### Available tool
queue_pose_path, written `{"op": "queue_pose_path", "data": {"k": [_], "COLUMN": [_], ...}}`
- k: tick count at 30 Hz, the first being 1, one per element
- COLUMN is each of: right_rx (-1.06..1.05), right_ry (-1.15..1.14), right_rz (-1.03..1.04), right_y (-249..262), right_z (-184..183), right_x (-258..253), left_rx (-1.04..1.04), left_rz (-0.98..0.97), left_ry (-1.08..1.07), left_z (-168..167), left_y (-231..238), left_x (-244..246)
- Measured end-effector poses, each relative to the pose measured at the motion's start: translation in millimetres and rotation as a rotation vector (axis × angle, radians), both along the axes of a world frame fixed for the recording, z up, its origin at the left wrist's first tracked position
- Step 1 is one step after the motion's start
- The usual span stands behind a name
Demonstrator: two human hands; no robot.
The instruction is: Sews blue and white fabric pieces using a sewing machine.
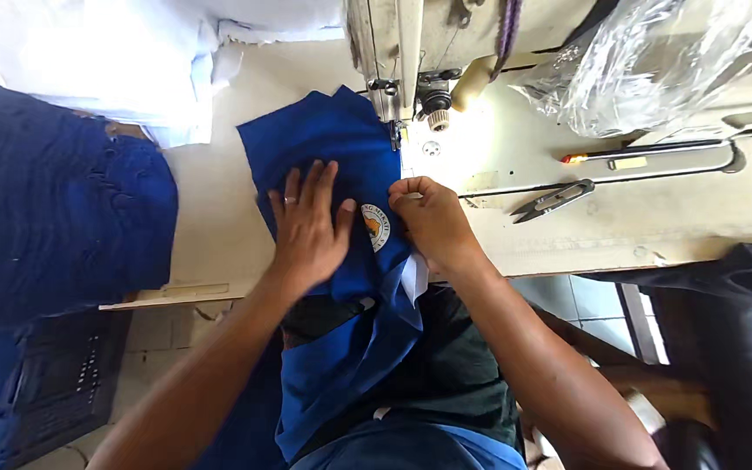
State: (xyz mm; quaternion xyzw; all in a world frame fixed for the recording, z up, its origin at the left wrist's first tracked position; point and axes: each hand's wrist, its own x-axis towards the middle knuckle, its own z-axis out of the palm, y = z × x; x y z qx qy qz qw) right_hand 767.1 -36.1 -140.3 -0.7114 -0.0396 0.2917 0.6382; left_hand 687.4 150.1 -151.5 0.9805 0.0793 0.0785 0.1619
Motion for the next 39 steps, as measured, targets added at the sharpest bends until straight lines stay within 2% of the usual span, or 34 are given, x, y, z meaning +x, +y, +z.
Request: {"op": "queue_pose_path", "data": {"k": [3, 5, 6, 8, 9, 11, 13, 15, 20, 24, 28, 31, 34, 39], "right_rx": [-0.042, -0.062, -0.076, -0.079, -0.066, -0.021, -0.022, -0.076, -0.211, -0.334, -0.342, -0.227, -0.093, 0.02], "right_ry": [-0.014, -0.045, -0.072, -0.105, -0.111, -0.142, -0.278, -0.455, -0.605, -0.554, -0.416, -0.312, -0.206, -0.126], "right_rz": [-0.043, -0.056, -0.06, -0.052, -0.045, -0.036, -0.044, -0.058, -0.049, -0.003, 0.044, 0.012, -0.017, -0.076], "right_y": [7.7, 12.0, 12.9, 11.0, 7.9, -5.7, -25.8, -45.7, -49.8, -34.2, -26.9, -25.7, -28.5, -30.7], "right_z": [0.1, -0.9, -2.8, -5.9, -5.1, -1.1, 1.9, 0.0, -0.5, -0.7, 2.5, 0.0, 1.0, 4.7], "right_x": [-3.5, -5.5, -6.0, -6.1, -7.1, -17.1, -32.1, -46.5, -80.6, -67.5, -55.9, -54.9, -56.5, -60.9], "left_rx": [0.036, 0.152, 0.169, 0.034, -0.061, -0.243, -0.36, -0.401, -0.356, -0.348, -0.391, -0.388, -0.295, -0.198], "left_rz": [-0.272, -0.359, -0.299, -0.074, 0.002, 0.004, -0.061, -0.135, -0.083, -0.055, -0.032, -0.027, -0.032, -0.023], "left_ry": [-0.013, -0.081, -0.116, -0.147, -0.155, -0.247, -0.351, -0.384, -0.324, -0.29, -0.275, -0.31, -0.36, -0.447], "left_z": [-0.1, 13.1, 23.5, 39.9, 39.3, 17.5, -8.2, -18.6, -10.8, -9.5, -7.5, -5.4, 3.3, 8.7], "left_y": [85.0, 105.5, 90.7, 26.0, -6.8, -46.2, -50.8, -47.4, -48.9, -46.6, -48.1, -51.5, -59.7, -72.7], "left_x": [35.3, 49.9, 42.8, 6.5, -15.0, -49.0, -61.6, -65.3, -62.1, -51.1, -48.5, -49.8, -53.6, -54.4]}}
